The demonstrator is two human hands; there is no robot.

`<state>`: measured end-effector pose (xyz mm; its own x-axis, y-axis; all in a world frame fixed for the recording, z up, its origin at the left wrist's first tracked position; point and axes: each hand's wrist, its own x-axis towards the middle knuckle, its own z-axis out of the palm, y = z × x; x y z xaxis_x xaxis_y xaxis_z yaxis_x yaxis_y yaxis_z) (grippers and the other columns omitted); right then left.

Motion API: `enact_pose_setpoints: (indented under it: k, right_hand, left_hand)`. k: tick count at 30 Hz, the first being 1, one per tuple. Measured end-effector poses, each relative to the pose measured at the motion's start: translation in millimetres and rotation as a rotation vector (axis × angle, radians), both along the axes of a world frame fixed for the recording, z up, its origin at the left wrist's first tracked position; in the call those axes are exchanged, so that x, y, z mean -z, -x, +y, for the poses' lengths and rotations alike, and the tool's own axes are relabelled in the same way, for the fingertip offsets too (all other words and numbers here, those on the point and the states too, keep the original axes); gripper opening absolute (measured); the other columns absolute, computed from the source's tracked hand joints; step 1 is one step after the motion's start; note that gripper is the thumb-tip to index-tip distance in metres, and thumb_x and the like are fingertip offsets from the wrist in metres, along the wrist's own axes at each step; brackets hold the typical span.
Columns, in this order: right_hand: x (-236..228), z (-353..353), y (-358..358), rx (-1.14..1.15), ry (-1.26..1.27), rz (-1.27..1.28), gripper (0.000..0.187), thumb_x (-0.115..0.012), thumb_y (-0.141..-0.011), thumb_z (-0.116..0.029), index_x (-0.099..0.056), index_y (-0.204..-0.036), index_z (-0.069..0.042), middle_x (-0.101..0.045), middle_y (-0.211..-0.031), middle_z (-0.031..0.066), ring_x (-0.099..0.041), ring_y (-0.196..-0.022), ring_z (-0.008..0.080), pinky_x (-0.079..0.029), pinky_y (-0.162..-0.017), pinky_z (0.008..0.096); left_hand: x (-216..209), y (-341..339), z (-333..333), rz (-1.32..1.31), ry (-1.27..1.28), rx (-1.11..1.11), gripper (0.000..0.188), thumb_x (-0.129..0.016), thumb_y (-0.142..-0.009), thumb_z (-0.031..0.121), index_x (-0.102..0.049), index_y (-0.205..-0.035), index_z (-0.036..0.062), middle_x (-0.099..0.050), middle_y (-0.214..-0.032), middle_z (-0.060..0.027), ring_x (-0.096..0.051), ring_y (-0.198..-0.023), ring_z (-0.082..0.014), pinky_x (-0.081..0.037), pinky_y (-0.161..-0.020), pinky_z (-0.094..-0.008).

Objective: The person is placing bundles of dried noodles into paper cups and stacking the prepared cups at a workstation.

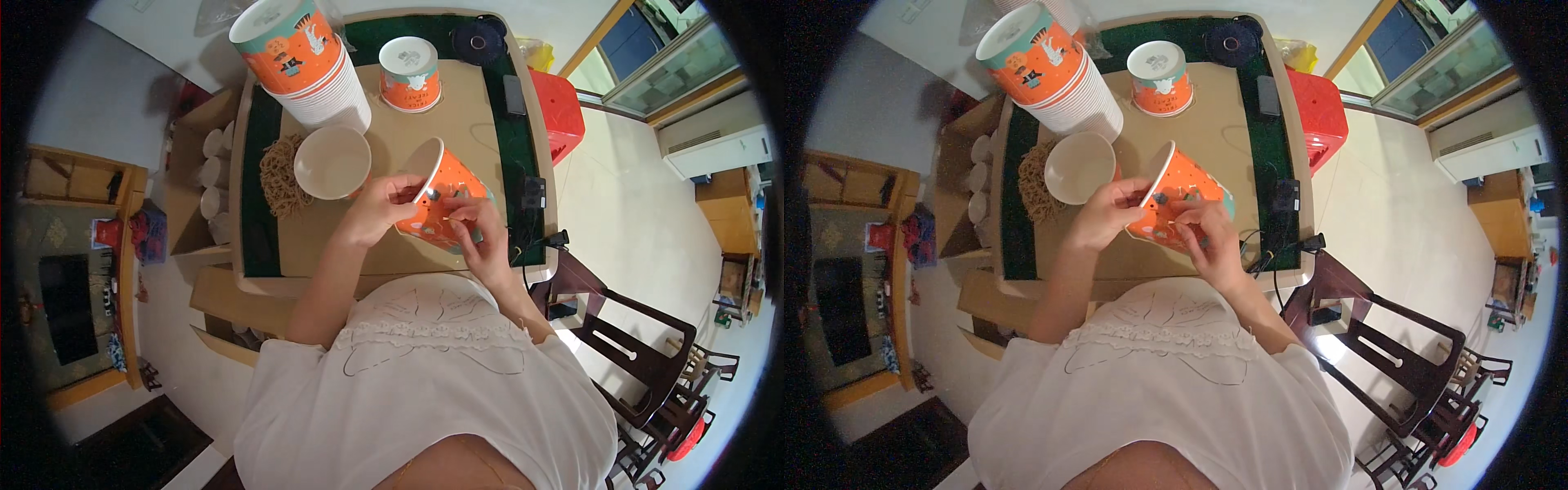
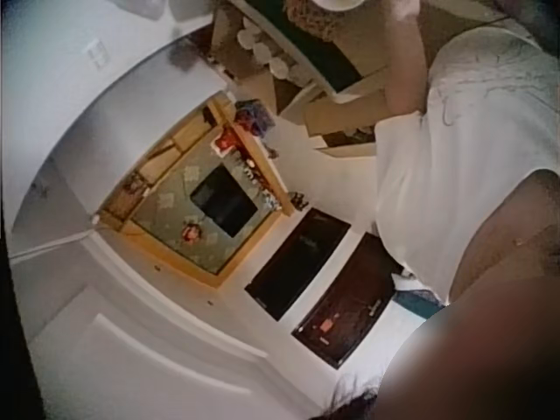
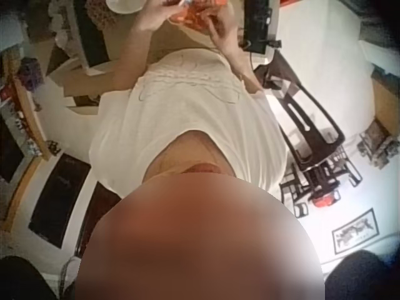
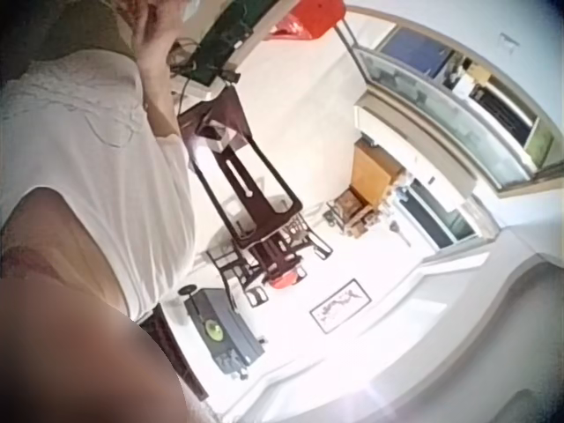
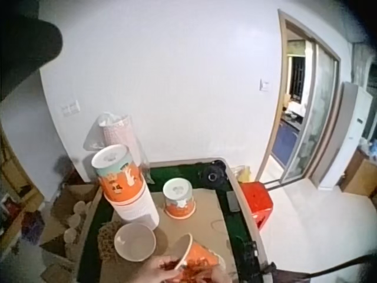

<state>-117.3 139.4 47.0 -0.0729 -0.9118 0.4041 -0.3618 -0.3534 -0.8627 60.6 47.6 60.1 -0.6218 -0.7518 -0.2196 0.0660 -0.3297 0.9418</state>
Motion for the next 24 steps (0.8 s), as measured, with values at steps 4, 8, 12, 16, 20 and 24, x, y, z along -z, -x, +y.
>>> enact_pose_setpoints:
  k: [4,8,12,16,20,24]
  right_hand:
    - [-4,0,-1,-0.028,0.079,0.137,0.012,-0.061,-0.076,0.003,-0.056,-0.084,-0.004,-0.061,-0.099,0.0108,-0.054,-0.088,0.0257,-0.045,-0.074,0.0323]
    - [-3,0,-7,0.026,0.013,0.083,0.014,-0.061,-0.074,0.006,-0.055,-0.084,-0.002,-0.059,-0.1,0.0119,-0.056,-0.082,0.0235,-0.047,-0.066,0.0289]
    - [7,-8,-10,0.133,0.009,0.054,0.014,-0.064,-0.074,0.004,-0.054,-0.083,0.001,-0.055,-0.092,0.0128,-0.058,-0.069,0.0207,-0.048,-0.061,0.0286]
    - [4,-9,-12,0.143,-0.047,0.007,0.014,-0.065,-0.073,0.003,-0.054,-0.081,0.001,-0.055,-0.09,0.0127,-0.059,-0.07,0.0214,-0.048,-0.061,0.0296]
    - [9,-10,-9,0.153,-0.047,0.073,0.013,-0.066,-0.073,0.0,-0.054,-0.079,0.0,-0.055,-0.089,0.0125,-0.059,-0.07,0.0225,-0.049,-0.061,0.0311]
    - [11,-11,-9,0.171,-0.068,0.102,0.013,-0.067,-0.072,-0.003,-0.054,-0.078,-0.001,-0.055,-0.09,0.0126,-0.059,-0.071,0.0244,-0.048,-0.062,0.0328]
  left_hand:
    - [3,-2,2,0.037,-0.054,0.045,0.038,-0.052,-0.075,-0.007,-0.055,-0.113,-0.004,-0.059,-0.106,-0.0048,-0.055,-0.097,-0.0107,-0.043,-0.087,-0.0243]
    - [9,3,2,-0.017,0.039,0.019,0.039,-0.051,-0.077,-0.006,-0.053,-0.115,-0.0043,-0.059,-0.107,-0.0069,-0.055,-0.098,-0.0116,-0.043,-0.087,-0.0253]
    - [-7,17,13,-0.034,-0.075,0.041,0.037,-0.05,-0.08,-0.006,-0.052,-0.116,-0.0042,-0.058,-0.109,-0.0089,-0.057,-0.097,-0.0138,-0.046,-0.086,-0.0264]
    - [0,22,16,0.014,-0.049,0.011,0.034,-0.051,-0.081,-0.005,-0.053,-0.115,-0.004,-0.059,-0.105,-0.0093,-0.059,-0.093,-0.0147,-0.051,-0.08,-0.0266]
    - [2,25,16,-0.041,0.003,-0.007,0.033,-0.053,-0.082,-0.004,-0.054,-0.115,-0.0022,-0.061,-0.102,-0.0095,-0.06,-0.089,-0.0137,-0.053,-0.075,-0.0262]
    - [5,29,18,-0.043,0.022,-0.004,0.033,-0.054,-0.082,-0.004,-0.054,-0.115,-0.0018,-0.061,-0.101,-0.0091,-0.059,-0.091,-0.0142,-0.052,-0.076,-0.0256]
